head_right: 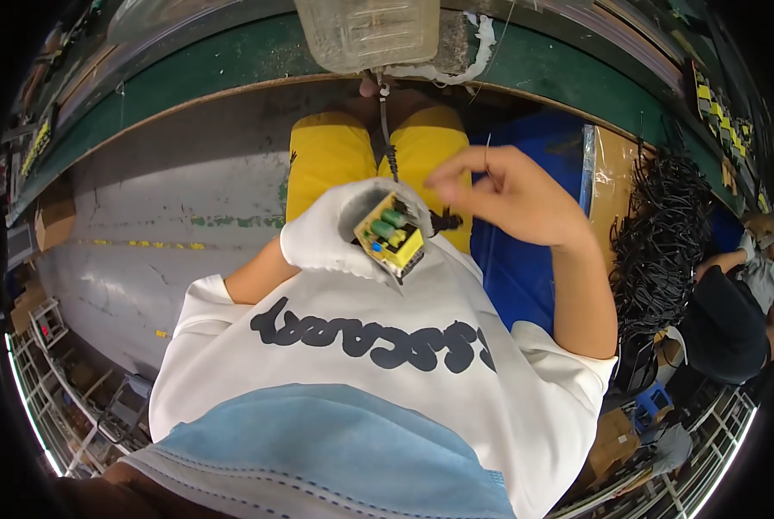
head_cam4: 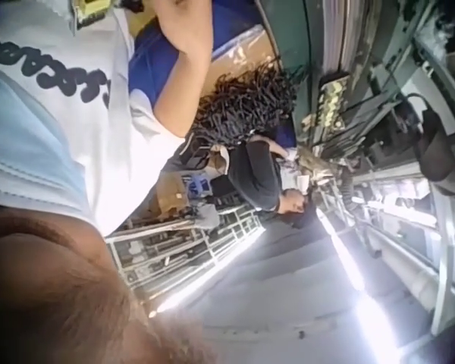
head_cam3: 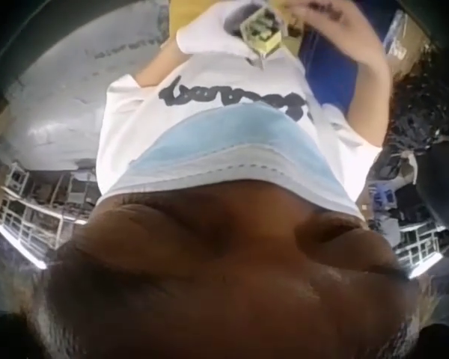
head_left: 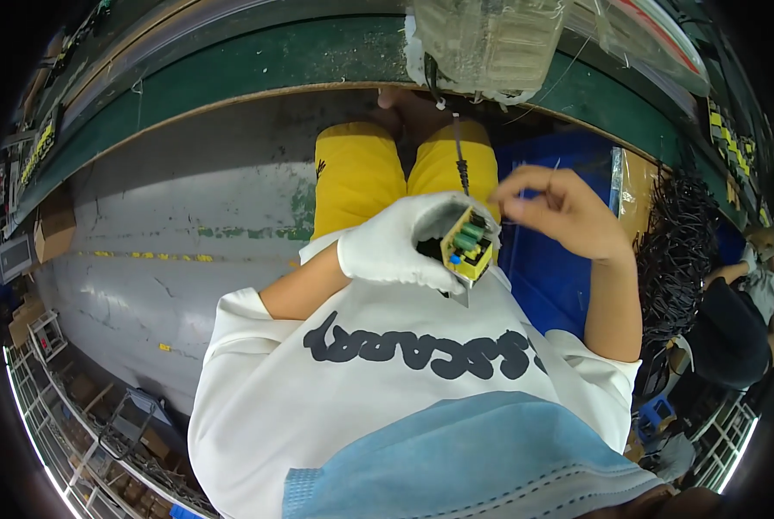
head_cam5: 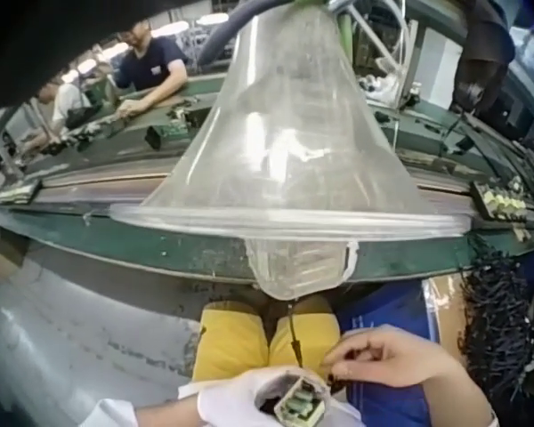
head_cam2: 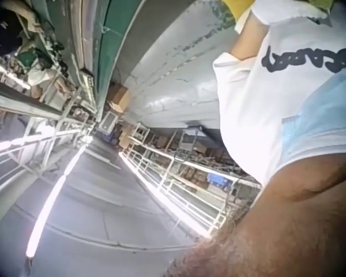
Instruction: Assembling electronic components by connecting wires to circuit boards on an assembly line.
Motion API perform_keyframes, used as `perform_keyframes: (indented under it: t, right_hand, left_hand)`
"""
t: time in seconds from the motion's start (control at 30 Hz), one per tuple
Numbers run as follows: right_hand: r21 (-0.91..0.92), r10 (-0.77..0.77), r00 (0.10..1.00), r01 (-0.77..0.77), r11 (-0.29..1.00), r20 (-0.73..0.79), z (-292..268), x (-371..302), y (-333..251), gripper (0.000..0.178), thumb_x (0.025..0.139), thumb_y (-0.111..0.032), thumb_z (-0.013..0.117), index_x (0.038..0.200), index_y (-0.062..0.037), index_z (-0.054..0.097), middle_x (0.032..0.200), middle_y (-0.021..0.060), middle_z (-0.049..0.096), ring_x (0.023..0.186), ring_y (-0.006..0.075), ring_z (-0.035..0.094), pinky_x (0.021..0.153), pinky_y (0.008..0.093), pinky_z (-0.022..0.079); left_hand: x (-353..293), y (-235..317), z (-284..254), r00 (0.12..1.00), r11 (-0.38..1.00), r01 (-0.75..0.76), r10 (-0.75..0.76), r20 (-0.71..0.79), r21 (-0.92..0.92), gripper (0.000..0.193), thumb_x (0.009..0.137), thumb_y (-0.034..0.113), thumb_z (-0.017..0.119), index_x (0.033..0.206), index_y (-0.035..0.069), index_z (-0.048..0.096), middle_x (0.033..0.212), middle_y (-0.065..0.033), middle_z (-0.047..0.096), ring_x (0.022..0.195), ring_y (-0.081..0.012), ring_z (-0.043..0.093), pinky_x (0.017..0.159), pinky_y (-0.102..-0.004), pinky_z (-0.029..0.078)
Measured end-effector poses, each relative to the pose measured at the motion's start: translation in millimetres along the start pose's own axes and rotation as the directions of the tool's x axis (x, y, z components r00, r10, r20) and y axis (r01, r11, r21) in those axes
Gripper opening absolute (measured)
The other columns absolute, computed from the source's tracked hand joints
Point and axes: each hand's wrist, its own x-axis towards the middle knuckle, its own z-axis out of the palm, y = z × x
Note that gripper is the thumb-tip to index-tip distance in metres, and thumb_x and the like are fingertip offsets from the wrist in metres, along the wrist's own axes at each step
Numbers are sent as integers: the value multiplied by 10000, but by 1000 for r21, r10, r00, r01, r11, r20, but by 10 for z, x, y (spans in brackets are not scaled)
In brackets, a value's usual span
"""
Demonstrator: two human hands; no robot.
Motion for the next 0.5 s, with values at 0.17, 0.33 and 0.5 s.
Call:
perform_keyframes:
  t: [0.17,0.33,0.5]
  right_hand:
    - [273,114,985,-75,959,-129,326,182,137,163,935,-159,621,984,-10,665,891,-4,629,576,-9,436,469,156,295]
    - [450,74,938,93,888,-340,328,107,141,127,904,-117,662,973,-10,674,835,-1,618,577,-6,421,485,146,287]
    - [-318,-313,760,148,936,-569,346,-1,-2,125,820,-42,731,893,33,663,690,-1,549,555,29,401,492,183,300]
  left_hand:
    - [52,85,64,991,956,108,-125,45,274,675,643,102,870,1214,4,524,1137,-87,601,1016,-206,609,921,-346,498]
    - [66,2,-114,996,997,-64,67,-66,47,673,673,19,834,1257,-11,500,1128,-88,615,1030,-194,610,940,-325,501]
    - [100,143,-102,895,992,-104,61,-442,-73,682,693,-36,797,1291,-35,467,1176,-118,607,1064,-213,606,939,-344,515]
